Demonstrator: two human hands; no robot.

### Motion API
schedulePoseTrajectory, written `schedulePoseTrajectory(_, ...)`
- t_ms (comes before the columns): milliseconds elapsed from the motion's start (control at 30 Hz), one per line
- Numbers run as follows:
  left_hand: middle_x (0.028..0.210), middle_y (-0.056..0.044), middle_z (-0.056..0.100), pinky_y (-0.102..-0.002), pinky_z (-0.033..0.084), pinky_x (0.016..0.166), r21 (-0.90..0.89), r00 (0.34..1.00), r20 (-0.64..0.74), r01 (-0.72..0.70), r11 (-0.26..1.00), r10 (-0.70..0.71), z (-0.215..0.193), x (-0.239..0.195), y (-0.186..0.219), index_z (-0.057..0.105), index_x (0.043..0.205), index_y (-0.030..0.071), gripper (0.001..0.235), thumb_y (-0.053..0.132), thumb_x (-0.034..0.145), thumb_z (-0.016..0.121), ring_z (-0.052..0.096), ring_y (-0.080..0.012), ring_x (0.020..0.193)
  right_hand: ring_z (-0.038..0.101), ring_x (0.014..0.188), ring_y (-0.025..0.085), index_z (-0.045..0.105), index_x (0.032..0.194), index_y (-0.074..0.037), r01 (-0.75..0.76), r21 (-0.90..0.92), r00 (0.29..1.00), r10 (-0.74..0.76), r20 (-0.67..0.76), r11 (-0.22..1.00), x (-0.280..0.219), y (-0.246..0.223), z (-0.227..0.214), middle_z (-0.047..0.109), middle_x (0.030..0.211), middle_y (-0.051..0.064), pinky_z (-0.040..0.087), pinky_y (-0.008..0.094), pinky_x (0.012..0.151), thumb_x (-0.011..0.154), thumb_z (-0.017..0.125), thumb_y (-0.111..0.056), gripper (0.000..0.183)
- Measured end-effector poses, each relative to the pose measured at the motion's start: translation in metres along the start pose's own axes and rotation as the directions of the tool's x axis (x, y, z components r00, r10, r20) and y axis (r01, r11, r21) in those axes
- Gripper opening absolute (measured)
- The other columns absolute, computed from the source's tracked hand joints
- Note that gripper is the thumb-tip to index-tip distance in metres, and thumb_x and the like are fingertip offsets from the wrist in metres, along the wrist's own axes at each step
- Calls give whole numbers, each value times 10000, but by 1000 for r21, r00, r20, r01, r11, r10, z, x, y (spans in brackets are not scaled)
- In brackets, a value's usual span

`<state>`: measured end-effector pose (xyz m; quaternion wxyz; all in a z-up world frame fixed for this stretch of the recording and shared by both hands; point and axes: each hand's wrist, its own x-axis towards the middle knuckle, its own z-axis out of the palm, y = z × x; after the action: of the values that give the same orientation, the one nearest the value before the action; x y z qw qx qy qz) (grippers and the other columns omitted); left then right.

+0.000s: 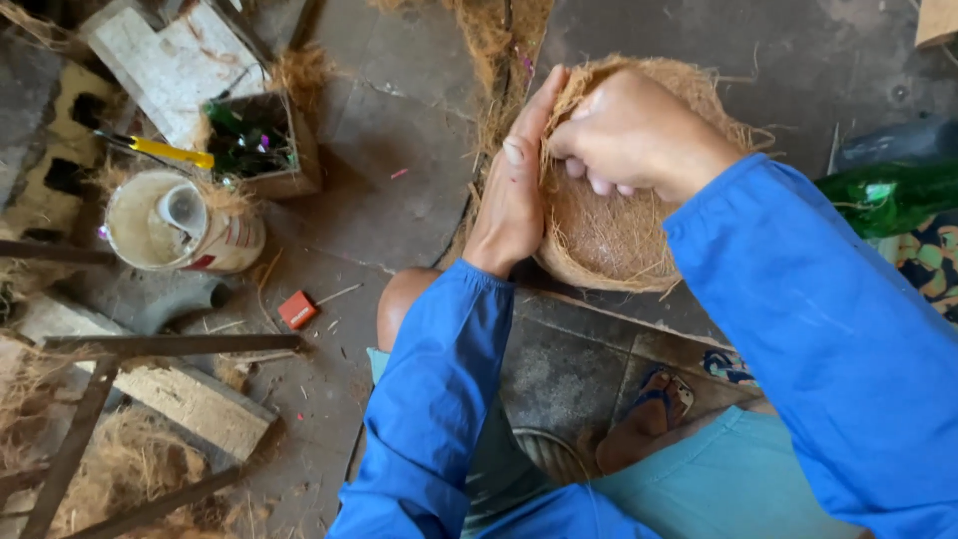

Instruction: The person holds a coconut shell half and repeatedly taps its rim with a rubber mallet to shape or flatten the edge. The person rotates the shell by hand between taps to work around the circumference.

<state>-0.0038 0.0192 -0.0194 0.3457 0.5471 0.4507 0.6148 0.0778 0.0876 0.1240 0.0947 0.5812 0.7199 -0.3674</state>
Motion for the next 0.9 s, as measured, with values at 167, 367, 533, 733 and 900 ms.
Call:
schedulePoseTrajectory(167, 1647, -149, 304, -436, 196, 1343, -71, 1000, -24, -2, 997, 0, 1, 0, -2, 276, 1563, 109, 863, 732, 1004, 65, 280, -285, 1574, 425, 448, 160, 629, 733, -70, -75, 145, 996, 68, 54, 987, 7, 9, -8, 554, 557, 62, 266, 303, 396, 958, 524, -270, 319)
schedulePoseTrajectory(367, 1634, -160, 336, -441, 219, 1332, -61, 1000, -25, 2, 998, -3, 2, 1, -3, 315, 1550, 126, 862, 746, 1002, 72, 304, -295, 1565, 405, 465, 182, 638, 660, -98, -124, -7, 992, 123, -39, 992, 22, 8, -9, 545, 531, 72, 279, 341, 450, 916, 554, -299, 336)
schedulePoseTrajectory(533, 1663, -181, 277, -471, 183, 1346, -29, 1000, 8, 2, 1000, -2, -2, 1, -3, 250, 1576, 157, 870, 772, 993, 53, 256, -326, 1590, 319, 424, 174, 639, 671, -84, -170, -40, 985, 169, -39, 985, 10, -9, -7, 501, 520, 67, 243, 341, 442, 935, 557, -276, 337)
schedulePoseTrajectory(733, 1677, -196, 231, -534, 161, 1352, -1, 998, 40, -41, 999, 41, -4, 0, 0, 123, 1599, 170, 867, 785, 995, 32, 219, -357, 1604, 500, 530, 219, 660, 670, -54, -80, -222, 986, 109, 122, 972, -9, -11, -3, 543, 531, 91, 442, 387, 666, 1011, 550, -299, 434)
schedulePoseTrajectory(900, 1664, -181, 256, -487, 187, 1339, -15, 999, 33, 6, 1000, -6, -2, 3, 0, 229, 1575, 128, 918, 792, 969, 42, 250, -337, 1588, 373, 443, 178, 645, 663, -105, -62, 65, 988, 70, -135, 996, 25, 37, -13, 495, 493, 57, 282, 350, 455, 991, 568, -352, 418)
